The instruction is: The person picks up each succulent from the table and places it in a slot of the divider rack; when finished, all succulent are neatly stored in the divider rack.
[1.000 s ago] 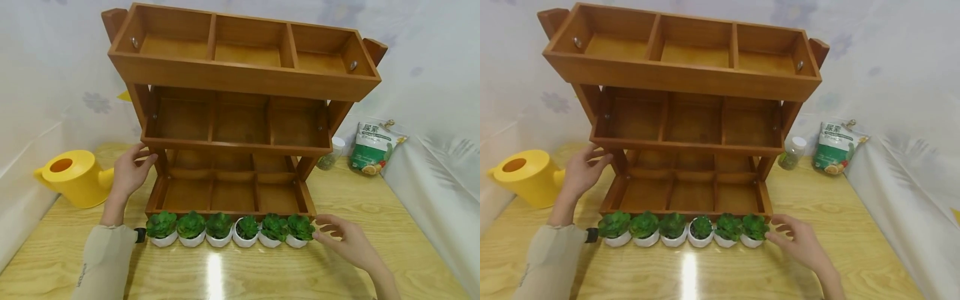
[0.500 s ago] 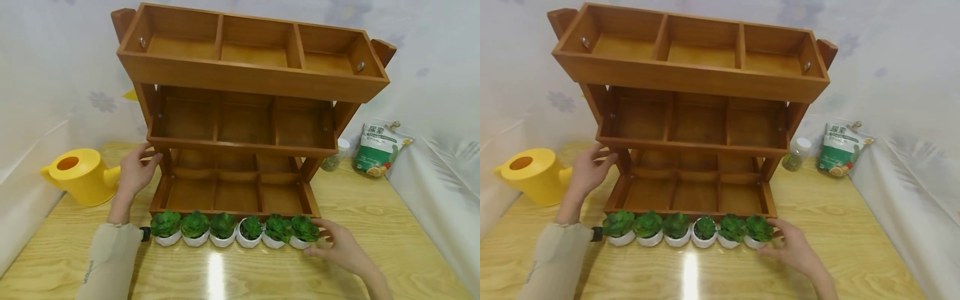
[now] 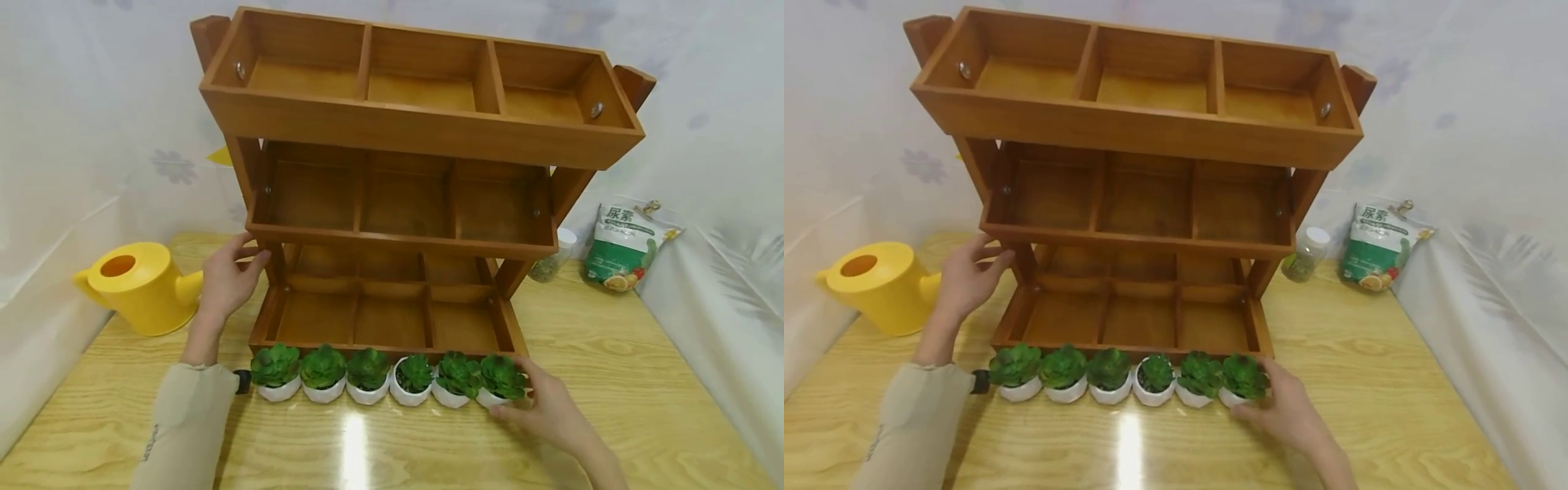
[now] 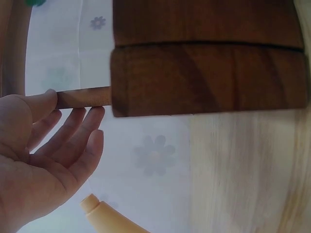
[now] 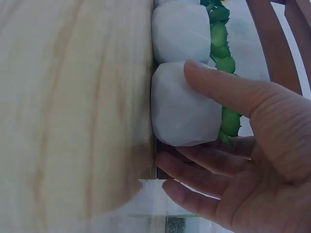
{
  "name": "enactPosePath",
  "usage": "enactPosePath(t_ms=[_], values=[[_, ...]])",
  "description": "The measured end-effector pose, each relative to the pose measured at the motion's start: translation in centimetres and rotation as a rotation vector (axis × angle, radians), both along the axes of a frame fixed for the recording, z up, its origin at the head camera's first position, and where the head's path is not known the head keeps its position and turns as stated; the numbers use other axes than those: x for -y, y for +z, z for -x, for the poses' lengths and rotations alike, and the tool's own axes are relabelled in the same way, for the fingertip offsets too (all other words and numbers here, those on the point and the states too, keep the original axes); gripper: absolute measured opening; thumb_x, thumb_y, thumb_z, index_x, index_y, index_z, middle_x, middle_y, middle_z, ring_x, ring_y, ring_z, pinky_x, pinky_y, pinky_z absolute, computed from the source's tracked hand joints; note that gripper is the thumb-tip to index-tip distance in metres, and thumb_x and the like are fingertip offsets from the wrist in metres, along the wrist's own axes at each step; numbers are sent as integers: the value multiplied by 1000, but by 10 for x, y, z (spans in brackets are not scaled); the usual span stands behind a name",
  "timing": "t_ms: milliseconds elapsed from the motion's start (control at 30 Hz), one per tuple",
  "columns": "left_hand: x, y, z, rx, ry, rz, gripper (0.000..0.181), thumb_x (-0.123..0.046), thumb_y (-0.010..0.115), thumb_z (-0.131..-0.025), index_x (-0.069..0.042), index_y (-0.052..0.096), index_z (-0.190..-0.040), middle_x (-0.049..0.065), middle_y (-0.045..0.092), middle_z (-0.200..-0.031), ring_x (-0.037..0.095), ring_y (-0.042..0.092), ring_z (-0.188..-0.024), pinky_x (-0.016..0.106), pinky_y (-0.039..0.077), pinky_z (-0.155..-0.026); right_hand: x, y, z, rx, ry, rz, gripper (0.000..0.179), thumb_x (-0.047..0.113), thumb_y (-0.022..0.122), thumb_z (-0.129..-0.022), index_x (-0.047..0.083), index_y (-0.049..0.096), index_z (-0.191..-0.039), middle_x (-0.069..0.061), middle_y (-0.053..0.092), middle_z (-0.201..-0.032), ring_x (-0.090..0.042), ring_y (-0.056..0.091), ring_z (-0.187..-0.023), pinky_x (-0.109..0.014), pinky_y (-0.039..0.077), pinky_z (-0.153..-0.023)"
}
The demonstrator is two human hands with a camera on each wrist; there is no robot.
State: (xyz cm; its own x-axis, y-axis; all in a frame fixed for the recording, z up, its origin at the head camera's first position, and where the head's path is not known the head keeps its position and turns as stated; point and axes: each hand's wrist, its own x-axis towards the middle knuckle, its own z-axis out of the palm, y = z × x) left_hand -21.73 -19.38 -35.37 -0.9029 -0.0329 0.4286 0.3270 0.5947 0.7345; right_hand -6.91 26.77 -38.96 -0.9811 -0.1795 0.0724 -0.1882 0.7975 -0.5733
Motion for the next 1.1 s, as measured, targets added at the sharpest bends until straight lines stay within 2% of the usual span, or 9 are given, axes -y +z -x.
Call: enactPosePath(t_ms=[200,400,633,800,1100], values=[[-1,3,-1,3,7,-2,41,-16,58,-96,2,53,-133,27,57,-126,43,62,-104,55,52,-83,1,-1,-1,6,-21,2,75,37,86,-69,9,52,-130,-10,64,-114,-26,62,-98,-41,53,-73],[0,3,-3,22,16,-3,42,-17,58,-97,2,52,-134,28,57,-126,44,62,-104,55,52,-83,3,4,-1,7,-46,-19,70,34,87,-69,4,56,-124,-10,65,-110,-25,63,-94,-38,53,-69],[-1,3,-3,23,10,3,43,-17,57,-97,3,51,-135,30,56,-125,45,62,-102,55,52,-82,5,5,-2,84,-94,15,74,41,84,-70,5,54,-127,-15,62,-116,-30,62,-99,-38,55,-69],[-2,2,-2,14,9,8,42,-16,57,-97,3,51,-135,29,56,-126,45,62,-103,55,52,-82,5,7,-4,117,-124,-23,76,42,84,-70,0,54,-126,-20,62,-116,-30,62,-96,-37,55,-66],[-3,3,-3,15,21,23,41,-16,57,-97,3,51,-134,29,57,-125,45,62,-102,55,53,-81,2,6,-6,78,-121,-28,74,42,87,-66,1,59,-121,-13,65,-110,-23,63,-92,-30,53,-65]])
